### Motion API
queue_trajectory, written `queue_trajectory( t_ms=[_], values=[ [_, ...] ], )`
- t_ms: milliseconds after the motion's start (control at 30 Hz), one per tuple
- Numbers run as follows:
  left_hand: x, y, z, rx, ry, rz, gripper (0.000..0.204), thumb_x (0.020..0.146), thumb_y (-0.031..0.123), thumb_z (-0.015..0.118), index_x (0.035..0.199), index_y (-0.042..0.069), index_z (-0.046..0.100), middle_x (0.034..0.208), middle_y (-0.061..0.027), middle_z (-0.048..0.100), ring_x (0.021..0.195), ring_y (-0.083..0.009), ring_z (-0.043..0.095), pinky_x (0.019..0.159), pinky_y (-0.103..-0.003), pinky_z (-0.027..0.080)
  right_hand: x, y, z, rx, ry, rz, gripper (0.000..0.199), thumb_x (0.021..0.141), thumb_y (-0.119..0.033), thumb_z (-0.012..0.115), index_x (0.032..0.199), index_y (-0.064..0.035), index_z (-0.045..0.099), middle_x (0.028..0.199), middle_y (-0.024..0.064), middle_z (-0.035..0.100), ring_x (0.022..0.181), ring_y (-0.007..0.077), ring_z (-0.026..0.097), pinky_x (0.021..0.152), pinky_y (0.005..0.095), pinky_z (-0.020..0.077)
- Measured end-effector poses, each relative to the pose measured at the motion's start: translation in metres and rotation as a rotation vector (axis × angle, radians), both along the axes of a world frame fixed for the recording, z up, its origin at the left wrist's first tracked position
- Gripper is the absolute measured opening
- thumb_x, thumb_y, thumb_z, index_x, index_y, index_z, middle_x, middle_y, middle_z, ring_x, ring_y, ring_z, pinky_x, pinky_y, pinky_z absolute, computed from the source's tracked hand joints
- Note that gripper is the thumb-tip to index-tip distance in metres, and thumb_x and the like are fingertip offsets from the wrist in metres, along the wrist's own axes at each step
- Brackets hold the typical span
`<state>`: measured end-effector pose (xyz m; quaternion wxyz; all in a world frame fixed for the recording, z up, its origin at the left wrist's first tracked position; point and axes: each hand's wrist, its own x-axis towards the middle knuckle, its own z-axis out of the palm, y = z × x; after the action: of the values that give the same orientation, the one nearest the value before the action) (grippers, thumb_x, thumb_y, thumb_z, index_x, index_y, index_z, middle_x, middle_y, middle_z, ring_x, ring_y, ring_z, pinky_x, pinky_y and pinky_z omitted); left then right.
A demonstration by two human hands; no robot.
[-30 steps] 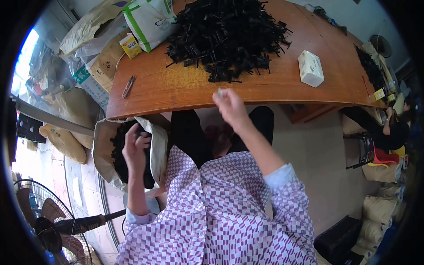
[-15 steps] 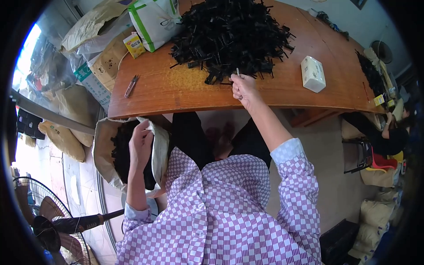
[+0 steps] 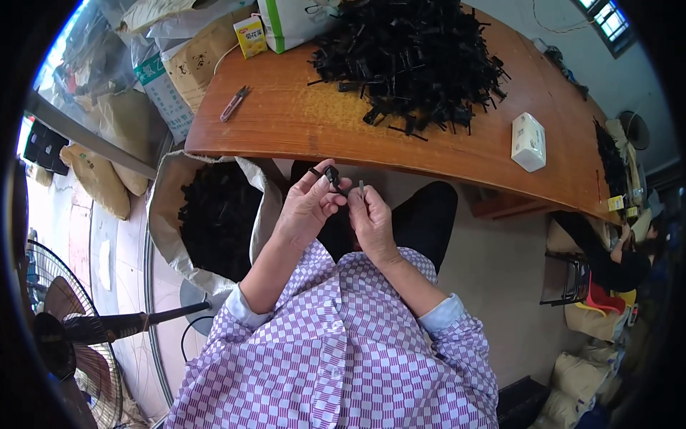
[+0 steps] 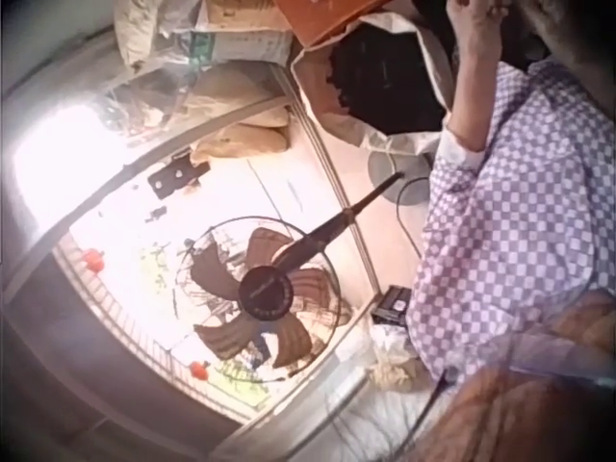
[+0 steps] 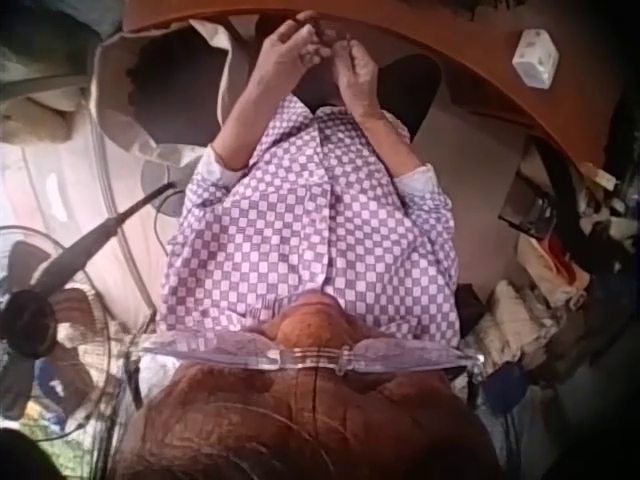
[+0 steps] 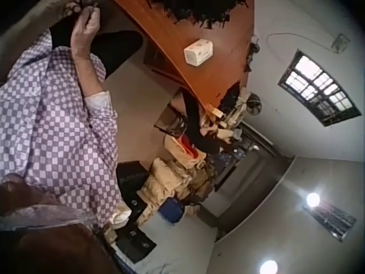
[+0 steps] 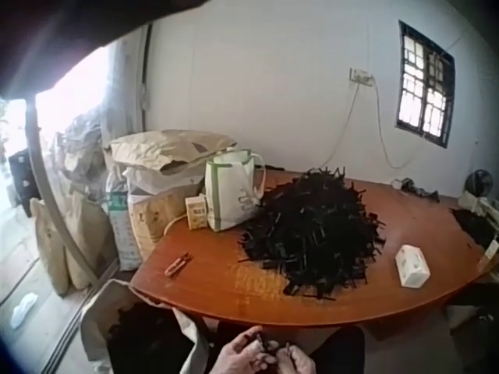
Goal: Dumping small black plastic components from a paper bag onto a table and inspecting them individually.
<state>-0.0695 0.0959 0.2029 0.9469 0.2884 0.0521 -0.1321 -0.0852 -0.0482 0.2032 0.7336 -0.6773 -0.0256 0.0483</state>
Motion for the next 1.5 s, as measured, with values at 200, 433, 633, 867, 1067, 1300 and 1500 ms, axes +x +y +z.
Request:
queue_trajectory(
  t_ms=[200,433,633,867,1067,1300,1500],
  values=[
    [-0.02,0.003,-0.004,0.056,-0.016,0.0,0.051,0.088,0.012,0.061,0.134,0.008,0.039,0.099,-0.0148,0.063,0.07,-0.0134,0.064,0.059,-0.02,0.052,-0.013,-0.004,-0.014,-0.125,-0.014,0.097,0.018,0.097,-0.022,0.049,0.09,-0.0058,0.053,0.062,-0.0059,0.041,0.052,0.0011,0.036,0.045,0.0172,0.0278],
    [-0.031,-0.003,-0.015,0.51,-0.196,0.022,0.047,0.09,0.007,0.057,0.134,0.01,0.042,0.086,-0.0033,0.059,0.065,-0.0067,0.055,0.054,-0.017,0.043,-0.014,-0.007,-0.002,-0.118,-0.013,0.089,0.034,0.099,-0.028,0.042,0.119,-0.0025,0.052,0.068,-0.0046,0.046,0.055,0.0009,0.037,0.047,0.0166,0.03],
    [-0.035,-0.002,-0.015,0.831,-0.342,0.09,0.044,0.087,-0.001,0.054,0.13,0.009,0.047,0.074,0.0025,0.051,0.063,-0.0042,0.051,0.053,-0.017,0.042,-0.014,0.001,0.007,-0.095,0.117,0.229,0.036,0.098,-0.025,0.044,0.124,-0.0008,0.047,0.075,-0.0011,0.05,0.06,0.0042,0.044,0.052,0.0182,0.0377],
    [-0.042,-0.01,-0.018,1.005,-0.399,0.11,0.043,0.086,-0.006,0.051,0.126,0.01,0.053,0.075,0.0037,0.049,0.065,-0.0033,0.048,0.056,-0.017,0.043,-0.02,-0.003,0.002,-0.094,0.115,0.227,0.033,0.097,-0.021,0.045,0.122,-0.0001,0.046,0.073,-0.0003,0.05,0.06,0.0055,0.045,0.052,0.0199,0.0383],
    [-0.039,-0.014,-0.007,1.161,-0.452,0.156,0.045,0.082,-0.01,0.052,0.123,0.008,0.056,0.082,-0.0002,0.055,0.068,-0.0059,0.05,0.059,-0.02,0.045,-0.019,-0.002,-0.002,-0.005,0.122,0.185,0.029,0.097,-0.017,0.046,0.121,-0.0026,0.048,0.069,-0.0021,0.046,0.057,0.004,0.042,0.049,0.0188,0.0346],
    [-0.045,-0.003,-0.003,1.402,-0.578,0.297,0.035,0.078,-0.004,0.058,0.112,0.003,0.06,0.1,-0.0156,0.063,0.083,-0.0263,0.064,0.072,-0.031,0.052,-0.017,0.007,-0.019,0.197,0.451,0.196,0.026,0.097,-0.016,0.042,0.122,-0.0126,0.049,0.057,-0.0061,0.041,0.041,0.0026,0.035,0.036,0.0185,0.024],
    [-0.048,-0.014,-0.01,1.529,-0.525,0.197,0.041,0.079,0.004,0.058,0.119,0.008,0.05,0.1,-0.0166,0.063,0.089,-0.0337,0.063,0.072,-0.038,0.052,-0.026,-0.006,-0.005,-0.092,0.232,0.127,0.031,0.098,-0.022,0.043,0.122,-0.0036,0.048,0.097,0.0023,0.053,0.081,0.0078,0.051,0.069,0.0206,0.0428]
  ],
)
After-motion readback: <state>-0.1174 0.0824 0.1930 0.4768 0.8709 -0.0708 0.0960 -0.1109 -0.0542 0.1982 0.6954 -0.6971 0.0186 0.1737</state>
